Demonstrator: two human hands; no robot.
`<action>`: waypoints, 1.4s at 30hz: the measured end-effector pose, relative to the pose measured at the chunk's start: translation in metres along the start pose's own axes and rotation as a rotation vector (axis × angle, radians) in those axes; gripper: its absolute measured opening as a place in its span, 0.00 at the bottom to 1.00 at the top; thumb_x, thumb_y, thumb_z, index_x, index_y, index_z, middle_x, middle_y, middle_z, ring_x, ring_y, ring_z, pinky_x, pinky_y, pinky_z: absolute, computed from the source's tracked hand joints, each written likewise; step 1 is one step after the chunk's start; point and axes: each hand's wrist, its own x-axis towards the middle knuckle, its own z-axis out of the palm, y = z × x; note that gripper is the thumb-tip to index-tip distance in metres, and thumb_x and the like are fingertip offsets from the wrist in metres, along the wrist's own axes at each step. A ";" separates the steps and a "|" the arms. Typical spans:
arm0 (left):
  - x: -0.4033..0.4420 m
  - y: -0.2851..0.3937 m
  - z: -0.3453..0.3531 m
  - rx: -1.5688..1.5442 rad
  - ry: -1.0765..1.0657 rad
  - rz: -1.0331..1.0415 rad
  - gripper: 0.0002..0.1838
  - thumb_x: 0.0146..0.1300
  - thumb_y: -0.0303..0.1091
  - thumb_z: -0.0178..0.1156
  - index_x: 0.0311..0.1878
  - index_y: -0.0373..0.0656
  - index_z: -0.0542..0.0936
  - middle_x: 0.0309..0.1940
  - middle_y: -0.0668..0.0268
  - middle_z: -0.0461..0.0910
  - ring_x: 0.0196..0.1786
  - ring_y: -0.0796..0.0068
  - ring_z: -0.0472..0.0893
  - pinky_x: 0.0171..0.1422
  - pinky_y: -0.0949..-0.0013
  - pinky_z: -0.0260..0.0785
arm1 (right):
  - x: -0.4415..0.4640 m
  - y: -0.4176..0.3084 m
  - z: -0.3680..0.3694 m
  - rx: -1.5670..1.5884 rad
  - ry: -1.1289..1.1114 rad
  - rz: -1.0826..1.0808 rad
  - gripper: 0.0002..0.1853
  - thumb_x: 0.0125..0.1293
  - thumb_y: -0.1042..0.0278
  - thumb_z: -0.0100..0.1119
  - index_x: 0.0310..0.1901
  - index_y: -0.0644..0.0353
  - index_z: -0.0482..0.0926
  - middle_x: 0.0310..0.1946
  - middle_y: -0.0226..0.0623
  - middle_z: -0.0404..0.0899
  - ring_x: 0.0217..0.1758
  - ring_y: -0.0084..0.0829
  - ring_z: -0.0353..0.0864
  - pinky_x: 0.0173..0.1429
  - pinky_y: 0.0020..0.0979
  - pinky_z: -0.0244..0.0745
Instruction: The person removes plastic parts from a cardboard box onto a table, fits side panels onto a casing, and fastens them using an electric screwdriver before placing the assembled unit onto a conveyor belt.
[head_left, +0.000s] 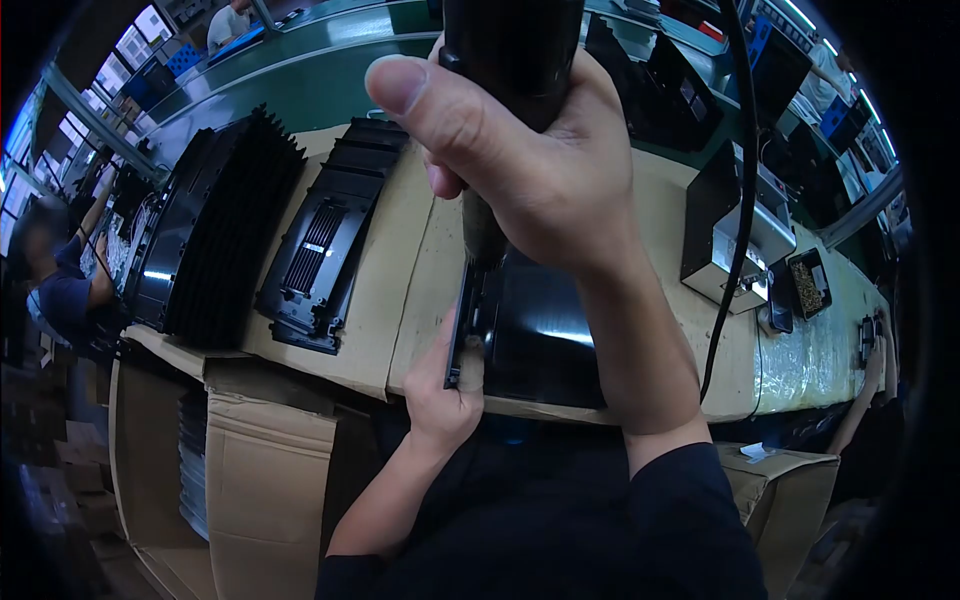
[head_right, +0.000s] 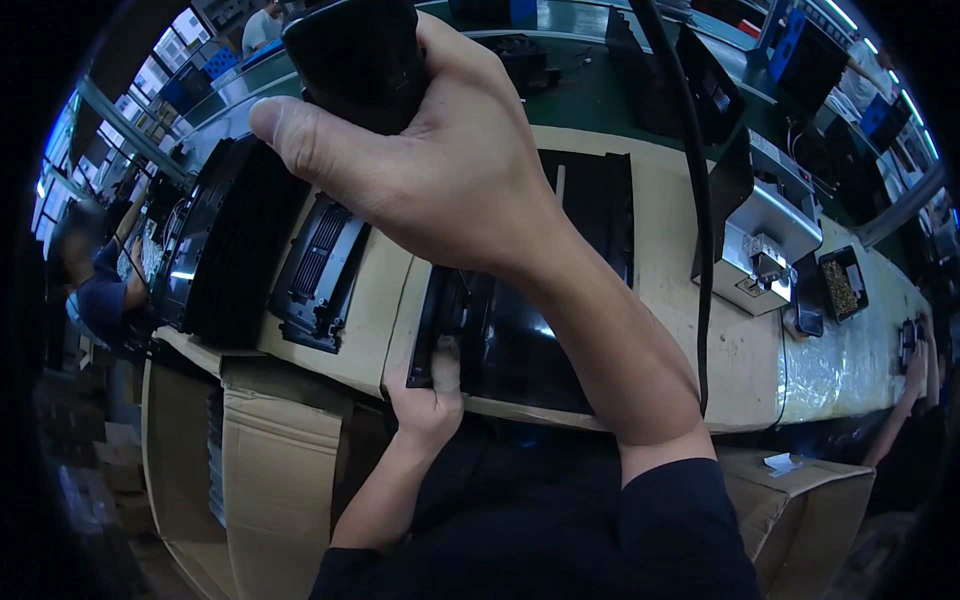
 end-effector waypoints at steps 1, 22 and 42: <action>-0.001 0.000 0.000 0.001 0.002 -0.014 0.24 0.78 0.35 0.60 0.70 0.30 0.75 0.44 0.45 0.88 0.41 0.56 0.90 0.45 0.63 0.81 | 0.000 0.001 -0.001 0.006 -0.010 0.007 0.20 0.75 0.52 0.65 0.53 0.62 0.77 0.28 0.34 0.81 0.27 0.24 0.83 0.33 0.25 0.80; 0.052 -0.040 -0.150 0.799 -0.142 0.014 0.38 0.61 0.43 0.76 0.70 0.33 0.74 0.68 0.44 0.75 0.70 0.43 0.75 0.74 0.52 0.70 | -0.027 -0.087 -0.134 0.168 0.324 -0.162 0.22 0.75 0.49 0.62 0.55 0.60 0.75 0.36 0.38 0.77 0.38 0.29 0.79 0.42 0.31 0.76; 0.088 -0.050 -0.182 0.110 0.676 -0.400 0.26 0.84 0.41 0.41 0.72 0.31 0.73 0.69 0.54 0.74 0.69 0.64 0.75 0.76 0.66 0.65 | -0.049 -0.114 -0.224 -0.592 0.647 -0.163 0.19 0.69 0.55 0.70 0.49 0.65 0.82 0.29 0.38 0.82 0.27 0.27 0.81 0.34 0.27 0.75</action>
